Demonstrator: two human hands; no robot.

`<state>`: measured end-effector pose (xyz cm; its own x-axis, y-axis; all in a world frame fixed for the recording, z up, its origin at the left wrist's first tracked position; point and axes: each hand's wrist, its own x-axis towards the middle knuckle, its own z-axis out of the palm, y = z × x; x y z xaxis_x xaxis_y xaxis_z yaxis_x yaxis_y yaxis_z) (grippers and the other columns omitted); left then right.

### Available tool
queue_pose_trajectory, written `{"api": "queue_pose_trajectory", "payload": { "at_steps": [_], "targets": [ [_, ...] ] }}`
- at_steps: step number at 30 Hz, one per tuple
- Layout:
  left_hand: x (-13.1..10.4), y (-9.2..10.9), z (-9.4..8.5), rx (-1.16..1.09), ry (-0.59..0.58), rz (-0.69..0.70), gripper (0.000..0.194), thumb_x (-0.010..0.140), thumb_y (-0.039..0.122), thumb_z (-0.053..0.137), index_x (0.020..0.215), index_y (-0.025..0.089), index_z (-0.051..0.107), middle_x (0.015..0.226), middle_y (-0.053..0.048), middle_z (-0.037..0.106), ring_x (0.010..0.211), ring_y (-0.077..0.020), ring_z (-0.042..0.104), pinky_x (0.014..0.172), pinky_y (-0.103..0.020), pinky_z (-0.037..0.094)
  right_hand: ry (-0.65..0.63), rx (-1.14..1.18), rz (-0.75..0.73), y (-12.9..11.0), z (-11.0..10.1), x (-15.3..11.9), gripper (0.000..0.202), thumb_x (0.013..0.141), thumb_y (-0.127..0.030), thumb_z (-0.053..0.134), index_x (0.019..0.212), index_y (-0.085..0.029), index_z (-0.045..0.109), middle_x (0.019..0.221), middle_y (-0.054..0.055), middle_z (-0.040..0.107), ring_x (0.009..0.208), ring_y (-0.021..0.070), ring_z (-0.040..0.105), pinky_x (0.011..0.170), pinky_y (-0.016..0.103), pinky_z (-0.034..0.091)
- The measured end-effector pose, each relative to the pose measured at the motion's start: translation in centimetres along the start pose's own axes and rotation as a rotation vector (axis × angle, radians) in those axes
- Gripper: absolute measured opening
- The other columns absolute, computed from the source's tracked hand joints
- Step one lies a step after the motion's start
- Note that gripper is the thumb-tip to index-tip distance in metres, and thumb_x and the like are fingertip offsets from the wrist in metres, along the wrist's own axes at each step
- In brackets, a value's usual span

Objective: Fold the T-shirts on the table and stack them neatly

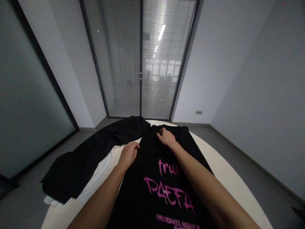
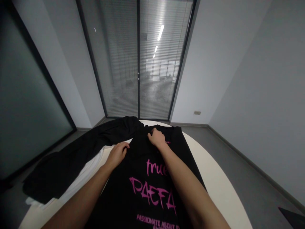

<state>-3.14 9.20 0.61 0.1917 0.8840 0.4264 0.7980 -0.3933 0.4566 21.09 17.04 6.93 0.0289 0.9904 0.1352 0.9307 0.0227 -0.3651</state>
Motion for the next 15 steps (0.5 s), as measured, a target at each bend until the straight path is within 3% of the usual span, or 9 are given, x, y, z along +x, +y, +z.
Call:
{"api": "queue_pose_trajectory", "payload": {
  "at_steps": [5,9,12,15],
  "targets": [
    [0.0,-0.1,0.0,-0.009,-0.033,0.087,0.03,0.082,-0.003,0.05,0.09,0.021,0.065,0.106,-0.003,0.07,0.106,-0.022,0.06,0.099,-0.036,0.046,-0.014,0.276,0.022,0.6,1.7,4.1,0.058,0.095,-0.049,0.055,0.141,-0.013,0.048,0.13,0.015,0.067,0.12,0.0248,0.064,0.1,0.032,0.046],
    [0.2,0.4,-0.3,0.029,-0.074,0.227,0.034,0.078,-0.006,0.05,0.09,0.022,0.066,0.098,-0.003,0.071,0.102,-0.0231,0.06,0.093,-0.037,0.046,-0.024,0.3,0.065,0.3,2.6,6.6,0.071,0.093,-0.059,0.053,0.143,-0.008,0.048,0.129,0.019,0.068,0.12,0.0277,0.064,0.1,0.034,0.046],
    [0.2,0.7,-0.5,0.046,-0.082,0.269,0.034,0.078,-0.006,0.05,0.09,0.022,0.066,0.096,-0.003,0.071,0.1,-0.0233,0.06,0.09,-0.037,0.046,-0.049,0.29,0.074,-0.2,3.3,7.7,0.073,0.087,-0.066,0.057,0.129,-0.006,0.062,0.124,0.024,0.068,0.118,0.0326,0.064,0.097,0.036,0.047],
    [0.1,0.8,-0.6,0.04,-0.068,0.24,0.034,0.079,-0.006,0.049,0.09,0.022,0.066,0.097,-0.003,0.071,0.1,-0.0229,0.06,0.091,-0.036,0.047,-0.077,0.283,0.045,-0.5,4.1,8.3,0.059,0.084,-0.062,0.064,0.105,-0.009,0.074,0.109,0.023,0.074,0.11,0.0338,0.068,0.093,0.036,0.049]
  ]
}}
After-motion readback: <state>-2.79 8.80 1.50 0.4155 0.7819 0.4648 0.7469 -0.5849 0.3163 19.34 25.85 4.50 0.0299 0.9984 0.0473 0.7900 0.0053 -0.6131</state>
